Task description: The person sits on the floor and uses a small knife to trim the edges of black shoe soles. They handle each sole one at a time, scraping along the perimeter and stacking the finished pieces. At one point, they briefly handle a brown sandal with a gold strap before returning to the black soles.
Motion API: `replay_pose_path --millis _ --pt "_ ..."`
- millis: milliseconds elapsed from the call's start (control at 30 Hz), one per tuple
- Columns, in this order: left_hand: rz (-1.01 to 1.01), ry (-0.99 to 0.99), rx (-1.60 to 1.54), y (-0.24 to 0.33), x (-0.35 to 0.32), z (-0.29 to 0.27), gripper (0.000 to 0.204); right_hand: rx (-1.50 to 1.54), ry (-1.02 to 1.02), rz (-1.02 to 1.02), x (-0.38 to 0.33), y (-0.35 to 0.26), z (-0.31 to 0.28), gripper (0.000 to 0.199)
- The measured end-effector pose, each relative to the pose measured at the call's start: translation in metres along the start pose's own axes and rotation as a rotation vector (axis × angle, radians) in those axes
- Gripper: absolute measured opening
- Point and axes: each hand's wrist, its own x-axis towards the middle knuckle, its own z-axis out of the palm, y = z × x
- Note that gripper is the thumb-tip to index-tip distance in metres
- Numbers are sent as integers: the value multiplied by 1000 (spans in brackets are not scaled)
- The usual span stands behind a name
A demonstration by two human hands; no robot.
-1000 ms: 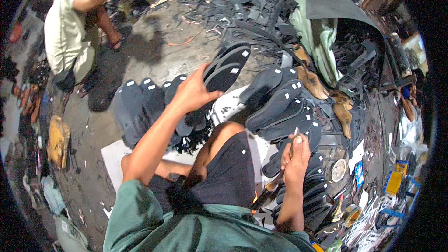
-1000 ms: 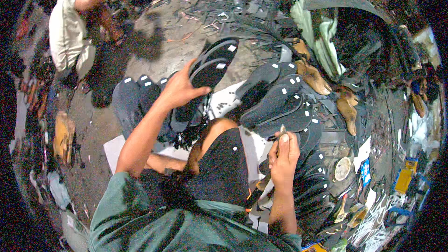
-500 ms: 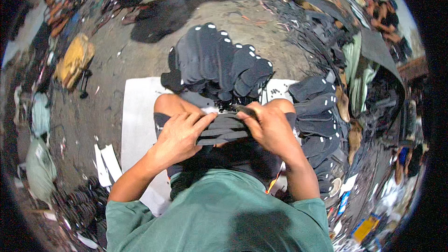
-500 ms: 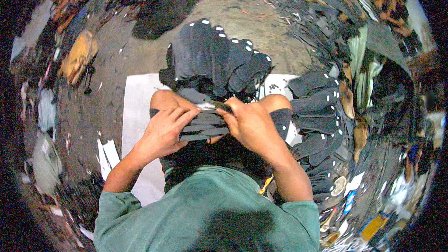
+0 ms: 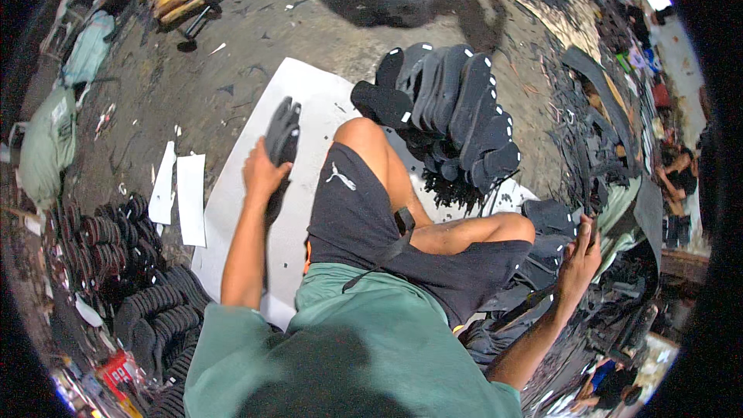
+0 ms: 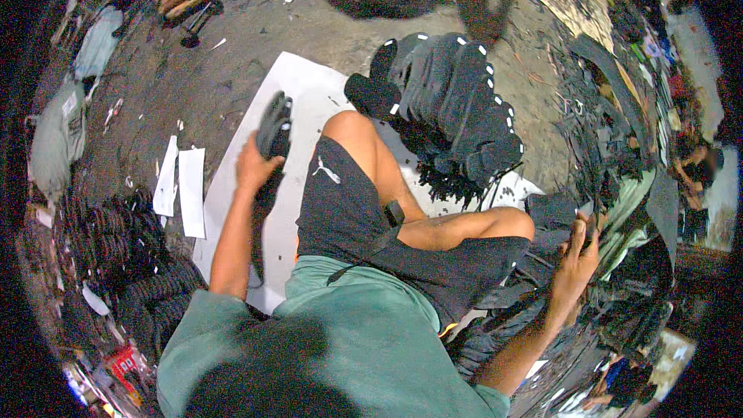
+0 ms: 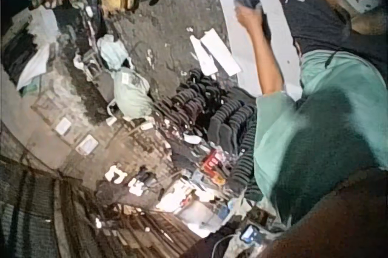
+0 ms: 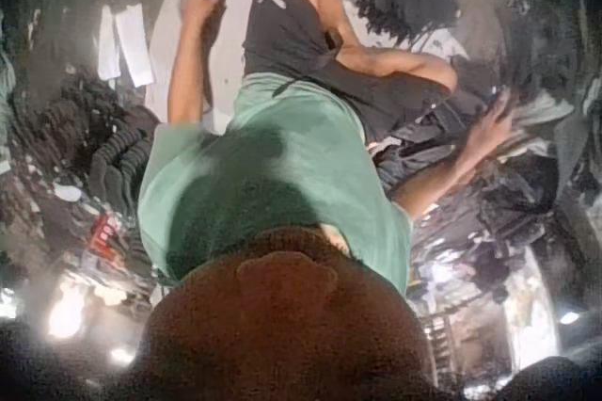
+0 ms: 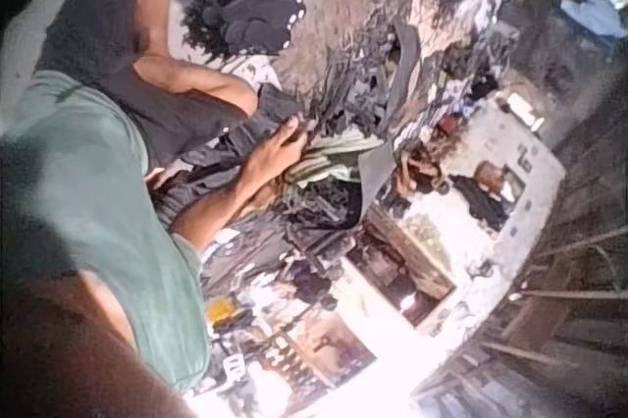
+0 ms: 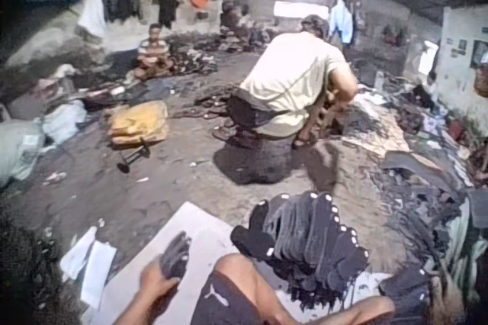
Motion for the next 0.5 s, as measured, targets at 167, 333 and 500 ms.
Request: replay_pose_path --millis 167,333,500 --pt "-64 152 -47 7 4 42 108 312 -16 102 -33 -30 32 42" --pt "-132 156 -306 -14 27 28 92 335 -6 129 -44 -40 29 41" --pt "4 520 -862 19 4 -28 83 312 98 123 -51 -54 23 38"
